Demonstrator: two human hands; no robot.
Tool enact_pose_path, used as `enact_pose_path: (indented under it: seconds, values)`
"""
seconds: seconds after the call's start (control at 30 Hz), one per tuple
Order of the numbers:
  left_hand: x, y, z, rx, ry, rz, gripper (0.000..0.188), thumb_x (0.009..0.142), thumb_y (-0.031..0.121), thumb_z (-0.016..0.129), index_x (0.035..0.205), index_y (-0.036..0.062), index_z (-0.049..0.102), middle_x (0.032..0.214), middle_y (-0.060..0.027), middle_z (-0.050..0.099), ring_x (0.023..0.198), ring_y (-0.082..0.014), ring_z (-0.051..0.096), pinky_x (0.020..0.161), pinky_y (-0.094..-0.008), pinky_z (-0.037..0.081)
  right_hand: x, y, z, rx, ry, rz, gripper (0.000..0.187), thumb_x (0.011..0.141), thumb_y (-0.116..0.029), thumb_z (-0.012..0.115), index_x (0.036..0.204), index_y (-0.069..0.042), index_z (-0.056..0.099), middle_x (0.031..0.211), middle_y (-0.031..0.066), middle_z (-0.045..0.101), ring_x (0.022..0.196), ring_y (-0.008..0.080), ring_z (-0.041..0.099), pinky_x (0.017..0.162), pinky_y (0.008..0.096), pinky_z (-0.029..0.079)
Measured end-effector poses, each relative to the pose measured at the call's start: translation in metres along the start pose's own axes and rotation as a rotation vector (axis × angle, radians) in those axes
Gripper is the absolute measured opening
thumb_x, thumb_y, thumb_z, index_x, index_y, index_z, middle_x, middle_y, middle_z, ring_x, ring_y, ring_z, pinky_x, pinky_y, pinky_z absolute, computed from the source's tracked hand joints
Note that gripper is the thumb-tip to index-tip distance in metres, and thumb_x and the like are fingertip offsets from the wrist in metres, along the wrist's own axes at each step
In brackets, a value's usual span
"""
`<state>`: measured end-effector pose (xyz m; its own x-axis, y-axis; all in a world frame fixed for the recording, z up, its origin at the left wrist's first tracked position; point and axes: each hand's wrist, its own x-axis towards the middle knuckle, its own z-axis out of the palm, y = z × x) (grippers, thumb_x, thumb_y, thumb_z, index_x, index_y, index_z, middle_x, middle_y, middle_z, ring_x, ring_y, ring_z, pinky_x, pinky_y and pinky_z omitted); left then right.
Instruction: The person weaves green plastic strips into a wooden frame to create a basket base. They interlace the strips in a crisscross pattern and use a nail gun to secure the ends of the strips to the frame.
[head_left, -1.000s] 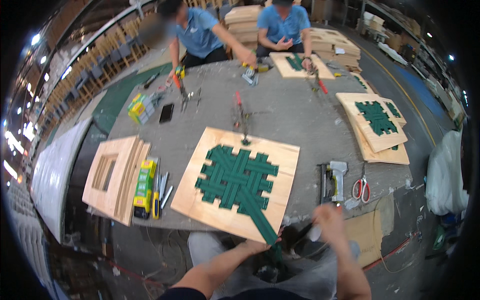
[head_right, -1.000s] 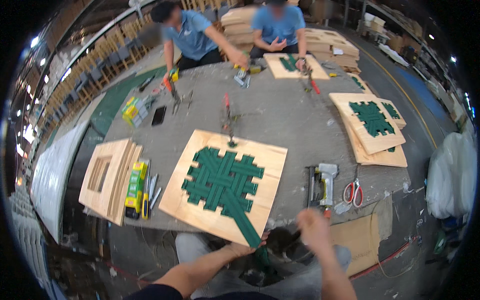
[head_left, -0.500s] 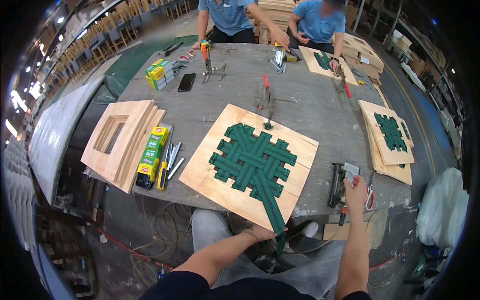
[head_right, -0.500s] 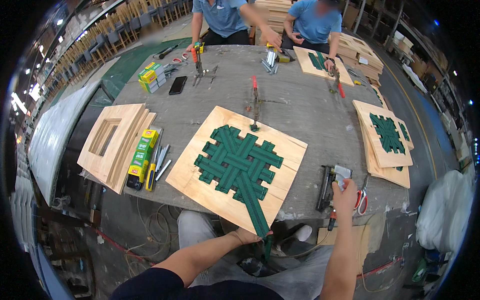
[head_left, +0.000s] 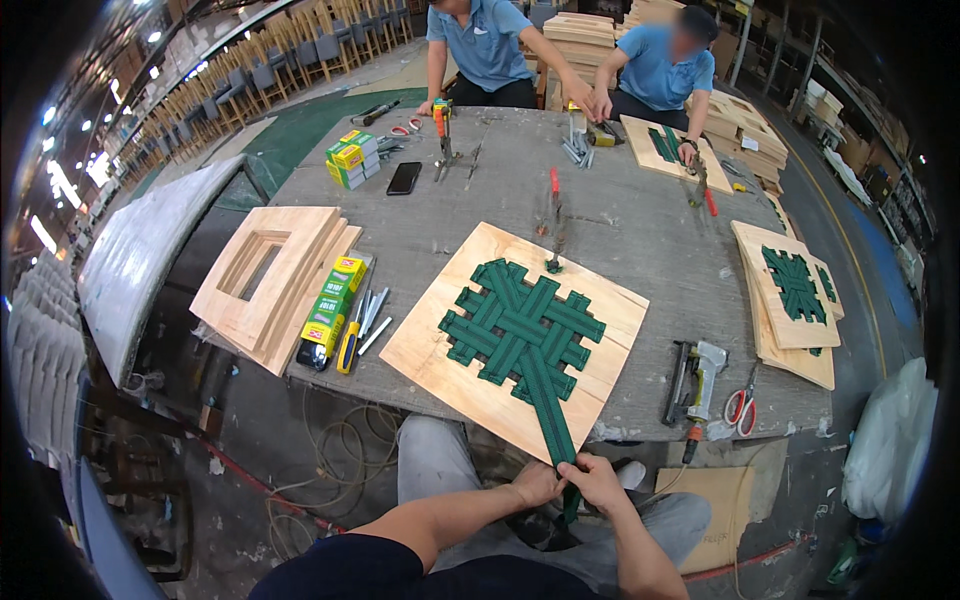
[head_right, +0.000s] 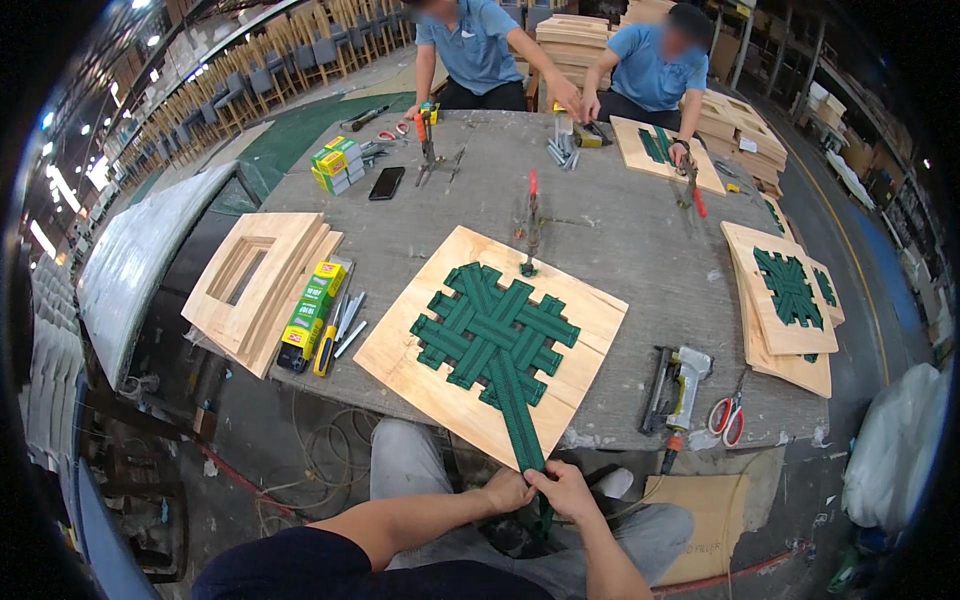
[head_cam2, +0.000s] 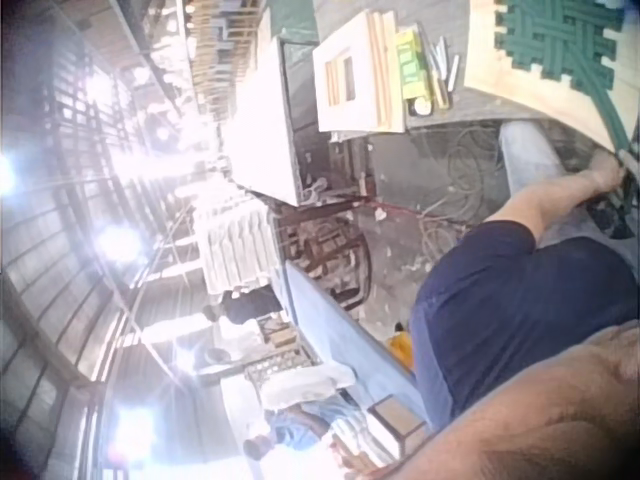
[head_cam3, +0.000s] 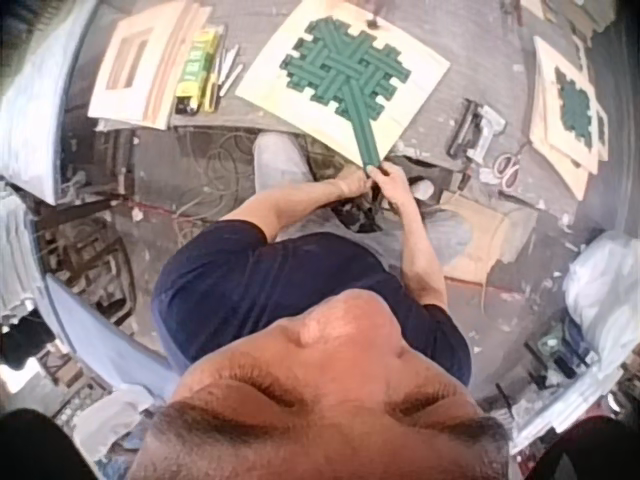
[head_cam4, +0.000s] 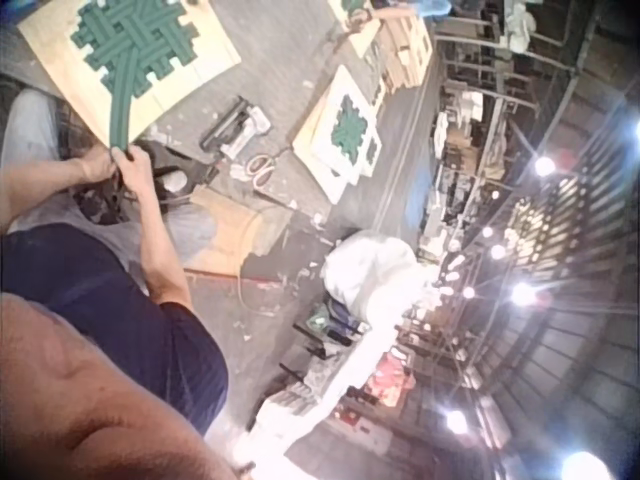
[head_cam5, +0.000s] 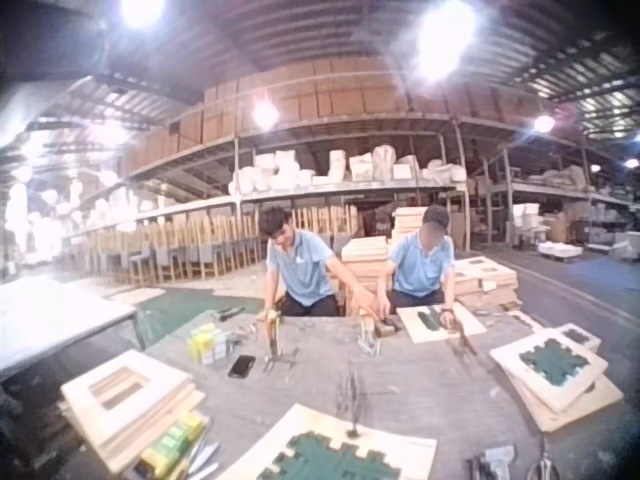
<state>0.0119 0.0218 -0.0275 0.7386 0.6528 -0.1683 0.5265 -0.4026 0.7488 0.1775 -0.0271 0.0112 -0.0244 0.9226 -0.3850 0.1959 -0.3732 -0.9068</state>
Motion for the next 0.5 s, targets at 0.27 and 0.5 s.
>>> enact_pose_path:
  seconds: [0.27, 0.5]
  values:
    - [-0.016, 0.018, 0.019, -0.024, 0.052, -0.061, 0.046, 0.101, 0.034, 0.053, 0.082, -0.0049, 0.069, 0.082, -0.0299, 0.069, 0.081, -0.0491, 0.067, 0.077, -0.0574, 0.053, -0.011, -0.004, 0.02, 0.342, 0.077, 0.038, 0.025, 0.098, -0.023, 0.072, 0.086, -0.001, 0.07, 0.074, -0.0023, 0.064, 0.065, 0.0062, 0.056, 0.057, 0.026, 0.045]
    - [-0.036, 0.042, 0.02, -0.405, -0.11, -0.28, 0.049, 0.107, 0.035, 0.05, 0.091, -0.0077, 0.068, 0.083, -0.0243, 0.071, 0.079, -0.0403, 0.071, 0.073, -0.0486, 0.054, -0.013, -0.005, 0.02, 0.383, 0.055, 0.124, 0.025, 0.103, -0.024, 0.066, 0.091, -0.002, 0.068, 0.078, 0.0002, 0.065, 0.066, 0.0081, 0.058, 0.059, 0.0258, 0.046]
